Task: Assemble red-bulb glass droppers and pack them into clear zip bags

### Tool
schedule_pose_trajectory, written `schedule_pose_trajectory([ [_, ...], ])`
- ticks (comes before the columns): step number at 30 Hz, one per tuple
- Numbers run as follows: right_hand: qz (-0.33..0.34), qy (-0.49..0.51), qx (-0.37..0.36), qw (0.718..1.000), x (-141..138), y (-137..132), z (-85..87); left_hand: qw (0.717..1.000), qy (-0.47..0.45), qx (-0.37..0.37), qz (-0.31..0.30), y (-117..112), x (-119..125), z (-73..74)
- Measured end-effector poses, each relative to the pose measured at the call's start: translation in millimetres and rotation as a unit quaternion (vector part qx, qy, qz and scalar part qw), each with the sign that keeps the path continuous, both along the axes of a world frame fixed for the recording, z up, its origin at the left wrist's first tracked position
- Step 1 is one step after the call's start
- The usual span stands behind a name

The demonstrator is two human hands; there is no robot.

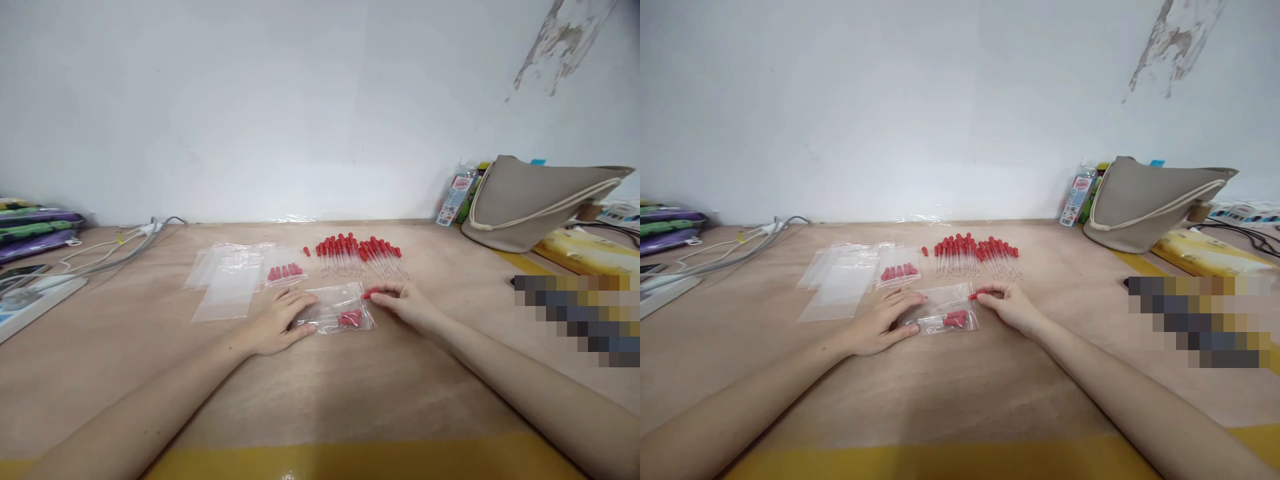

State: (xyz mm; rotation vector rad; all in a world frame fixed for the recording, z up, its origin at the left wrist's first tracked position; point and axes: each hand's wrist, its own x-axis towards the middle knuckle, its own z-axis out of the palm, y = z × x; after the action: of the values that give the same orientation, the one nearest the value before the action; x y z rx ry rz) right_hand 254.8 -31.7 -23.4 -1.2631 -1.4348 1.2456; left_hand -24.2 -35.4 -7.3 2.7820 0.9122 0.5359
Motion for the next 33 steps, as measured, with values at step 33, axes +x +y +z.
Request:
schedule_pose_trajectory([
  [33, -0.207, -0.431, 0.146, 0.866, 8.2, 89.4, 17.8, 1.000, 0.024, -0.007, 0.011, 3.1, -1.6, -3.9],
])
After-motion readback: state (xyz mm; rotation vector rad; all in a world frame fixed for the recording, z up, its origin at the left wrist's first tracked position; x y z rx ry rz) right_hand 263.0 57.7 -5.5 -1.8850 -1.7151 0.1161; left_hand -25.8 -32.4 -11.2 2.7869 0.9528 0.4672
